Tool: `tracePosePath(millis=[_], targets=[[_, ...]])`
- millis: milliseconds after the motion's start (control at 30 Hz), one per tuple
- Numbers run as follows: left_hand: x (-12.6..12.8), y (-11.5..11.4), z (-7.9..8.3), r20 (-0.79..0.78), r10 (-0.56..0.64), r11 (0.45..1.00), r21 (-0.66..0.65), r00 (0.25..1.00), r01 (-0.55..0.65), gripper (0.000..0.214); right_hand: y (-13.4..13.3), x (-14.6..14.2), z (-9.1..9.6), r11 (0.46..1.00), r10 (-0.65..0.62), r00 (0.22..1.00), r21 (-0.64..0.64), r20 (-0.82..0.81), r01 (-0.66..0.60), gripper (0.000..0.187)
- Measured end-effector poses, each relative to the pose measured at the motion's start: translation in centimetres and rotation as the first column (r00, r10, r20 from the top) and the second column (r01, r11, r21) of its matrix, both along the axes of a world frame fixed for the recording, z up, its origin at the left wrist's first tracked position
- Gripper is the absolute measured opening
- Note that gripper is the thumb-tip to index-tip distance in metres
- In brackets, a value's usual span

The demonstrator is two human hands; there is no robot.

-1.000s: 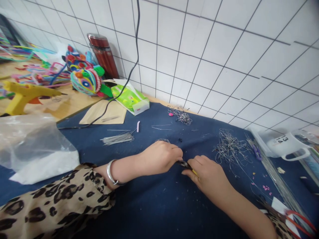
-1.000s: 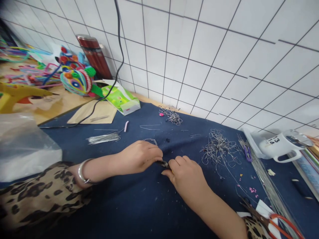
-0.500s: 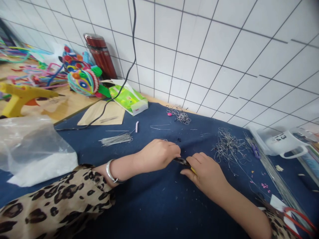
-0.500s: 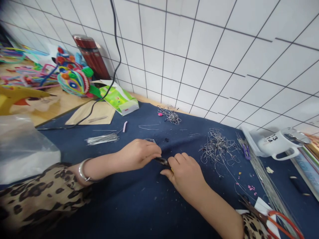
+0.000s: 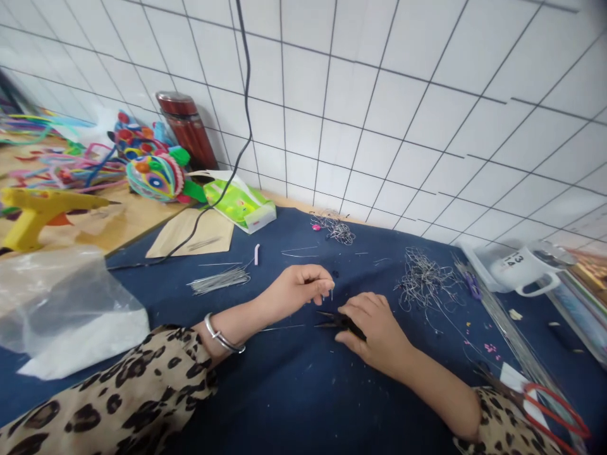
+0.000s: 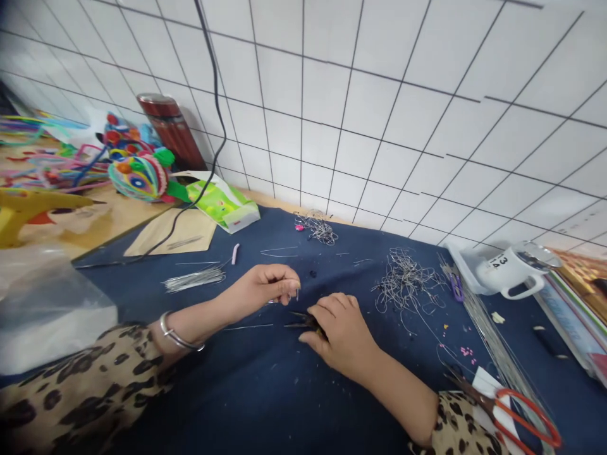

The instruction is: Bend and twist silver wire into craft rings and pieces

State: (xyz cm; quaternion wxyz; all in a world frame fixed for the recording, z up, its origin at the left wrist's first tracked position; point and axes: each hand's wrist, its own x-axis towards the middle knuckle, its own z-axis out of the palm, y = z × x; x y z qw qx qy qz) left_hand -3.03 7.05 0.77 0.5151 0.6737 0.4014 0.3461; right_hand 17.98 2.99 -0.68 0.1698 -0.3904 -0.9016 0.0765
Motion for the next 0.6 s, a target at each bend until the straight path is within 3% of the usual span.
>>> tracePosePath(millis=[167,333,433,600], targets=[[1.3,-1.3,-0.1,-0.064,-0.025,0.987,0.154,0.998,0.035,0.017,-0.3,-0.3,-0.3,0.992,-0.066,0.963,-0.122,-0.262,0.035,0.025],[1.9,-2.1,-0.1,-0.125,-0.026,0.971,0.233,0.992,0.054,0.019,-0.9,-0.7,0.5,0.954,-0.171,0.921,-0.291,-0.349,0.067,0.020],[2.0,-2.3,-0.3,-0.114,-0.018,0.979,0.198,0.993,0.041,0.019,-0.9,-0.7,0.8,0.929,-0.214,0.904,-0.362,-0.370,0.072,0.019],[2.3,-2.6,-0.4,-0.063,-0.040,0.999,0.021,0.997,0.041,0.014,-0.9,-0.6,0.5,0.881,-0.299,0.865,-0.465,-0.402,0.088,0.019]])
